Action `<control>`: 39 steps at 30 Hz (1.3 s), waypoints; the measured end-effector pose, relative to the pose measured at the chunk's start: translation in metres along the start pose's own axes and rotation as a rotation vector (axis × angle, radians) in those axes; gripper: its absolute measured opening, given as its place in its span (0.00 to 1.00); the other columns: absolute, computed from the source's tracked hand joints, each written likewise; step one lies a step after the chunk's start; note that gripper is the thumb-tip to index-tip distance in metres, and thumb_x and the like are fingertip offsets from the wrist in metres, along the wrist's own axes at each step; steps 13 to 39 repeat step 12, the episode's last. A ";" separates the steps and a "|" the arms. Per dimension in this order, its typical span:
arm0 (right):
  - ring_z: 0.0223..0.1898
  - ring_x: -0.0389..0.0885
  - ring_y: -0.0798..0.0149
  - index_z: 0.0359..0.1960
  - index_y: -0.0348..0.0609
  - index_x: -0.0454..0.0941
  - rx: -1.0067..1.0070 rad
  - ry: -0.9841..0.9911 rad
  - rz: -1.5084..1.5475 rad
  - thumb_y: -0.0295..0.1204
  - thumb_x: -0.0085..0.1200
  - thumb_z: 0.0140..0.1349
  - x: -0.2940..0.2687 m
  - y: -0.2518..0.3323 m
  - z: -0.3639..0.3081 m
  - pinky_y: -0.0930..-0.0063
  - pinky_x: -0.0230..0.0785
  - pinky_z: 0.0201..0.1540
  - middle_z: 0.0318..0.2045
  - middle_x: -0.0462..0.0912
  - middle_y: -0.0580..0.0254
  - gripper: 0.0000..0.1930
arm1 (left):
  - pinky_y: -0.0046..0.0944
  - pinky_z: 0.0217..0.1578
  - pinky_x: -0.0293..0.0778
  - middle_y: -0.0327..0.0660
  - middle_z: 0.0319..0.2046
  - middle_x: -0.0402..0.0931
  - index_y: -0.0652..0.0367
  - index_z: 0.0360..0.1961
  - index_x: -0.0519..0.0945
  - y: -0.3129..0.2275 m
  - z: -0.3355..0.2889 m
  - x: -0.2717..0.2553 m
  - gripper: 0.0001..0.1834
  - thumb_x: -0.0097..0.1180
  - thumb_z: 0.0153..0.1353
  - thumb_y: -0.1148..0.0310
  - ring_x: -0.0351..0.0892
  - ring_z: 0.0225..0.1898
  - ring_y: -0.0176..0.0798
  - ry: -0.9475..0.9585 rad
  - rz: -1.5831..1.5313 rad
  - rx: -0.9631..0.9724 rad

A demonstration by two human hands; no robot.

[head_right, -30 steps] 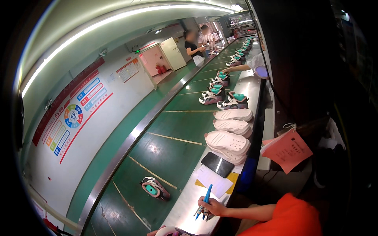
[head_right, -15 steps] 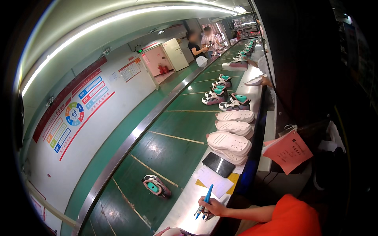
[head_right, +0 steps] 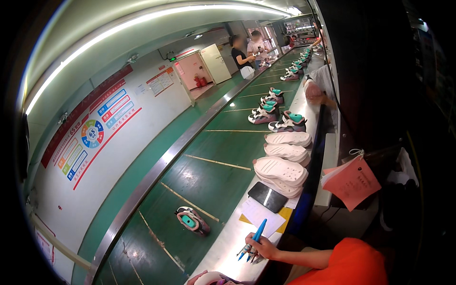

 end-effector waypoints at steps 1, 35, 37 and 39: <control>0.18 0.69 0.79 0.32 0.44 0.67 -0.013 0.006 0.004 0.36 0.43 0.63 0.001 0.004 -0.001 0.87 0.60 0.17 0.21 0.73 0.68 0.09 | 0.44 0.47 0.71 0.46 0.45 0.71 0.56 0.47 0.70 -0.003 -0.002 0.000 0.21 0.47 0.58 0.54 0.72 0.45 0.45 0.024 0.016 0.017; 0.20 0.70 0.77 0.37 0.44 0.62 -0.229 0.128 0.046 0.31 0.47 0.61 0.038 0.086 -0.009 0.84 0.64 0.20 0.23 0.73 0.64 0.08 | 0.47 0.48 0.71 0.48 0.49 0.68 0.50 0.55 0.62 0.002 -0.006 0.000 0.27 0.54 0.54 0.75 0.69 0.50 0.50 0.115 0.300 0.450; 0.20 0.70 0.77 0.37 0.44 0.62 -0.229 0.128 0.046 0.31 0.47 0.61 0.038 0.086 -0.009 0.84 0.64 0.20 0.23 0.73 0.64 0.08 | 0.47 0.48 0.71 0.48 0.49 0.68 0.50 0.55 0.62 0.002 -0.006 0.000 0.27 0.54 0.54 0.75 0.69 0.50 0.50 0.115 0.300 0.450; 0.20 0.70 0.77 0.37 0.44 0.62 -0.229 0.128 0.046 0.31 0.47 0.61 0.038 0.086 -0.009 0.84 0.64 0.20 0.23 0.73 0.64 0.08 | 0.47 0.48 0.71 0.48 0.49 0.68 0.50 0.55 0.62 0.002 -0.006 0.000 0.27 0.54 0.54 0.75 0.69 0.50 0.50 0.115 0.300 0.450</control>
Point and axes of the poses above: each hand's wrist, its own z-axis towards the middle knuckle, its own x-axis out of the palm, y = z × x, the point moved 2 cm from there along z, towards the middle knuckle
